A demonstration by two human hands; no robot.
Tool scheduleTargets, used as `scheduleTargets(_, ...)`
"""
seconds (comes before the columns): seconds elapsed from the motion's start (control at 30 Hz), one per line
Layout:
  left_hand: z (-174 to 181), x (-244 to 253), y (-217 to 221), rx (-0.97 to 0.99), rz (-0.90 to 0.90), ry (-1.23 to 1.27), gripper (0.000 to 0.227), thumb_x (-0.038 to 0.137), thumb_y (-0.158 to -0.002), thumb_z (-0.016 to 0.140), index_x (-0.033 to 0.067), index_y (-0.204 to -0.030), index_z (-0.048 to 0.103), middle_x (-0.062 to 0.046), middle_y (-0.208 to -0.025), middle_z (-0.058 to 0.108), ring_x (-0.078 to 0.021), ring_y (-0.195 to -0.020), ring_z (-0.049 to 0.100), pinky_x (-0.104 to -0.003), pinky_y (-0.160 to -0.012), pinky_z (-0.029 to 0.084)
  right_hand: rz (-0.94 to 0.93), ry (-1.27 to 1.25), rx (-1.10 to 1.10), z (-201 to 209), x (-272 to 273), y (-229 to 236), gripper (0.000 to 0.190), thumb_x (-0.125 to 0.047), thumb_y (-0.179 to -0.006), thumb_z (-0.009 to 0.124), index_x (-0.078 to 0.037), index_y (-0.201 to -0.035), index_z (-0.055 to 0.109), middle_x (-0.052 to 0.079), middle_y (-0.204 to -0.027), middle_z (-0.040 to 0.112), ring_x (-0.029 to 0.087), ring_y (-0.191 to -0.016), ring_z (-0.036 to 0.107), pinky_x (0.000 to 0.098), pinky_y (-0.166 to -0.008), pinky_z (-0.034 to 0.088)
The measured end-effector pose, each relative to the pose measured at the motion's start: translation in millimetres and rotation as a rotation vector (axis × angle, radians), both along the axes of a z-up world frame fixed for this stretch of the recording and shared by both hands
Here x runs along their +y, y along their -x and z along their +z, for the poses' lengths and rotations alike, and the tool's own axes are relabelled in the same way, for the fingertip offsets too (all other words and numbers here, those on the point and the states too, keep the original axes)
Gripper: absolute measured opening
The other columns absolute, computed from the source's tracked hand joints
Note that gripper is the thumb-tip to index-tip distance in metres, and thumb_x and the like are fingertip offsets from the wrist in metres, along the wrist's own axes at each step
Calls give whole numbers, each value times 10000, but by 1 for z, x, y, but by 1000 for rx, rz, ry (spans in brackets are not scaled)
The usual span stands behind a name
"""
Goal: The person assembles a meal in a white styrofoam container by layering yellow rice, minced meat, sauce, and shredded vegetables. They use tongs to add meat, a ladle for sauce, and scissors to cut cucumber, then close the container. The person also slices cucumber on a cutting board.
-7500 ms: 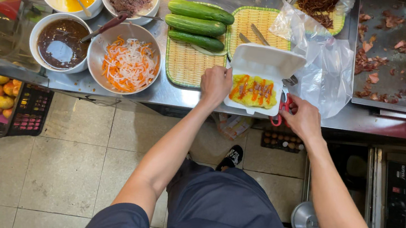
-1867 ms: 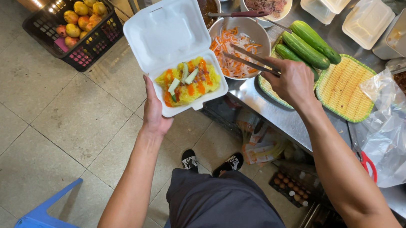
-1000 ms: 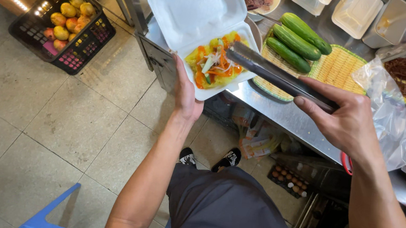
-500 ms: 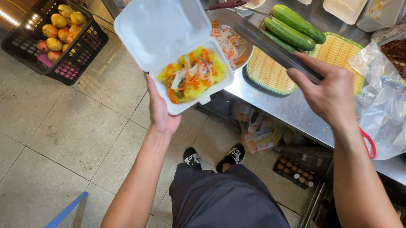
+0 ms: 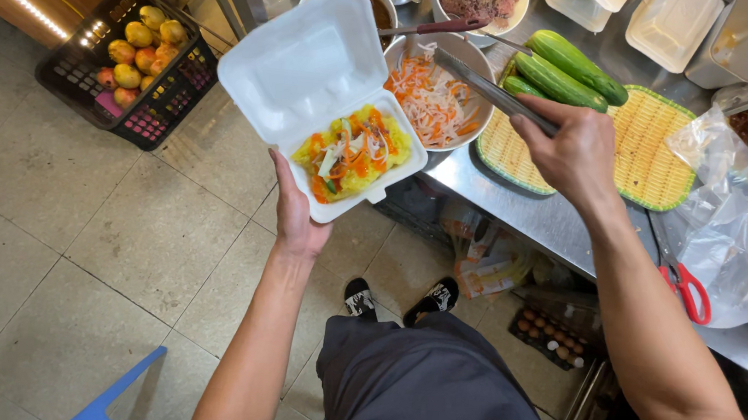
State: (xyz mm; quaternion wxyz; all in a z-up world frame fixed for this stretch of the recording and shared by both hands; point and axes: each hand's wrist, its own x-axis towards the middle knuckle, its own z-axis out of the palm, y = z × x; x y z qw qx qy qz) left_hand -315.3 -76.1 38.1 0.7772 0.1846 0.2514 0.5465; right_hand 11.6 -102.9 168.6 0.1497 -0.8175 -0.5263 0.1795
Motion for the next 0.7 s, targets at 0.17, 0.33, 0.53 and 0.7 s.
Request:
scheduleTargets(0.17, -1, 21, -33, -14, -7, 11, 742, 630, -1027, 321, 171, -1608, 273, -56, -1623, 401, -258, -1490, 422, -457, -1216, 399, -80, -118, 207, 70, -42, -8, 345, -287, -942, 760, -195, -1275, 755, 63, -942, 779, 124, -586, 636, 288, -451, 503)
scheduleTargets(0.33, 10, 31, -77, -113, -126, 47, 768, 649, -1016, 324, 151, -1600, 289, -70, -1607, 401, -280, -1468, 429, -491, -1183, 411, -92, -142, 286, 96, -79, 0, 384, -263, -902, 783, -150, -1268, 758, 95, -934, 796, 136, -685, 689, 293, -519, 500)
scheduleTargets(0.53, 31, 17, -132, -149, -329, -6, 755, 625, -1045, 365, 131, -1612, 299, -67, -1620, 411, -265, -1483, 429, -447, -1222, 391, -111, -315, 206, 102, -130, -10, 408, -189, -900, 813, -64, -1280, 736, 108, -1126, 774, 141, -963, 704, 262, -831, 550)
scheduleTargets(0.7, 44, -10, -204, -155, -554, -7, 706, 584, -1070, 360, 115, -1598, 340, -59, -1602, 444, -257, -1471, 441, -431, -1229, 388, -273, -297, 169, 92, -201, -50, 406, -184, -868, 810, -57, -1249, 747, 108, -1110, 780, 135, -1005, 701, 274, -893, 530)
